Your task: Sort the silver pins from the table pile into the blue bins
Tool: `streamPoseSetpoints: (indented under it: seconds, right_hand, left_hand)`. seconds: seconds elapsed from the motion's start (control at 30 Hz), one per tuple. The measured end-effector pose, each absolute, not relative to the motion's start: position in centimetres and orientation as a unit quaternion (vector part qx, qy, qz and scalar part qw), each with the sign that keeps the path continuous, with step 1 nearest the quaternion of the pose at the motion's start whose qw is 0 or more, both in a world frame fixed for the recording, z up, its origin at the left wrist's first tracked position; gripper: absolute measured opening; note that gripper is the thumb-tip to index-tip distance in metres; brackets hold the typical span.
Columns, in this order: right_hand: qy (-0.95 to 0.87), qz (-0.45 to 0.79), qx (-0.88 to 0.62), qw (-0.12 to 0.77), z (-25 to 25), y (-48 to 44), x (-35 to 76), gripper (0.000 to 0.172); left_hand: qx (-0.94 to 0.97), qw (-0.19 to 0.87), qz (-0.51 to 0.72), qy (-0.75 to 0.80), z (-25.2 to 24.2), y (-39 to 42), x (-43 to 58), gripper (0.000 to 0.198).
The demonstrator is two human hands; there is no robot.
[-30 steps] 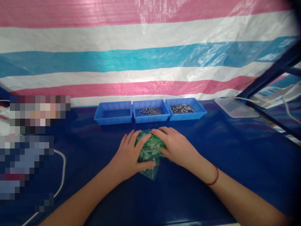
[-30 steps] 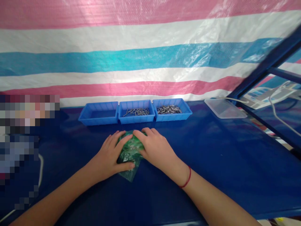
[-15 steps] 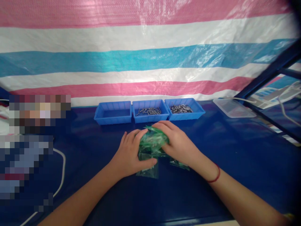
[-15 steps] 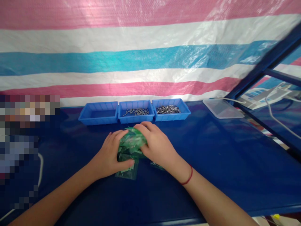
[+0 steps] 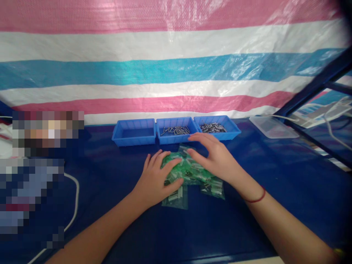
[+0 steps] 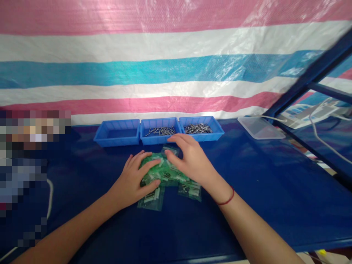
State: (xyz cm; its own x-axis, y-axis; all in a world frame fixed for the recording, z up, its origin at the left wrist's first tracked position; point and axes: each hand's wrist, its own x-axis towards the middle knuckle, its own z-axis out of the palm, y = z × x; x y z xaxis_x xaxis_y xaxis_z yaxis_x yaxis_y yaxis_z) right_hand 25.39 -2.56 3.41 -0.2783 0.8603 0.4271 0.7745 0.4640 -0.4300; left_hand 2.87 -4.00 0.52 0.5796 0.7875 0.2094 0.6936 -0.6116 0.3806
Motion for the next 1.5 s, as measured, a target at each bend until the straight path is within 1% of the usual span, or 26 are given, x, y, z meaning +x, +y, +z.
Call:
streamPoseSetpoints:
  seconds: [0.03,0.1,0.17,0.23,0.3,0.4,0.47,0.53,0.6,0.63,0.73,0.83,0.93,1.07,1.23,1.33,1.5]
  right_hand:
    - [-0.788,0.004,-0.53,0.312,3.0,-1.9,25.4,0.035]
    - [-0.795,-0.075,-0.539,0.267,2.0,-0.6,25.3,0.042]
    - [-0.807,-0.109,-0.534,0.229,1.2,0.4,25.0,0.037]
    - [-0.808,-0.127,-0.532,0.218,0.7,0.8,24.6,0.028]
    - [-0.802,-0.136,-0.537,0.223,0.7,0.9,24.4,0.024]
    - [-0.793,-0.126,-0.546,0.24,1.2,0.6,24.3,0.022]
    - [-0.784,-0.105,-0.549,0.27,1.9,0.2,24.4,0.023]
    - [-0.772,-0.09,-0.544,0.316,3.1,-0.4,24.7,0.023]
    - [-0.765,-0.092,-0.529,0.356,4.7,-1.4,25.3,0.022]
    - [-0.766,-0.102,-0.518,0.366,5.5,-2.1,25.8,0.021]
    - [-0.788,-0.121,-0.481,0.364,7.6,-4.7,27.6,0.016]
    - [-0.81,-0.114,-0.457,0.35,8.5,-7.5,29.5,0.018]
    - [-0.841,-0.1,-0.439,0.3,8.6,-9.4,30.7,0.026]
    - [-0.879,-0.114,-0.397,0.238,9.3,-10.2,30.7,0.027]
    - [-0.912,-0.157,-0.341,0.163,11.2,-9.7,28.7,0.019]
    - [-0.924,-0.199,-0.307,0.111,11.8,-9.0,26.9,0.015]
    - [-0.936,-0.237,-0.253,0.063,12.3,-7.6,23.4,0.026]
  left_hand:
    - [0.881,0.127,0.179,0.419,0.5,-4.1,2.9,0.049]
    - [0.883,0.124,0.179,0.416,0.6,-4.2,2.8,0.047]
    - [0.882,0.125,0.185,0.415,0.7,-4.2,2.8,0.044]
    - [0.881,0.126,0.195,0.412,0.7,-4.1,2.7,0.04]
    - [0.884,0.125,0.205,0.402,0.7,-3.9,2.7,0.037]
    - [0.888,0.118,0.213,0.39,0.5,-3.7,2.6,0.035]
    - [0.889,0.116,0.213,0.389,0.4,-3.7,2.6,0.04]
    - [0.889,0.114,0.212,0.39,0.2,-3.9,2.7,0.048]
    - [0.888,0.114,0.213,0.392,0.1,-4.0,2.7,0.053]
    - [0.886,0.115,0.217,0.394,0.0,-3.9,2.7,0.052]
    - [0.875,0.129,0.24,0.4,-0.2,-3.5,2.7,0.039]
    - [0.859,0.155,0.27,0.406,-0.3,-2.8,2.5,0.027]
    - [0.838,0.18,0.297,0.42,-0.3,-2.4,2.4,0.022]
    - [0.815,0.197,0.323,0.439,-0.1,-2.4,2.5,0.023]
    - [0.813,0.2,0.321,0.442,0.0,-2.7,2.6,0.028]
    - [0.815,0.195,0.321,0.441,-0.1,-2.8,2.6,0.034]
    - [0.828,0.175,0.315,0.431,-0.4,-3.0,2.6,0.044]
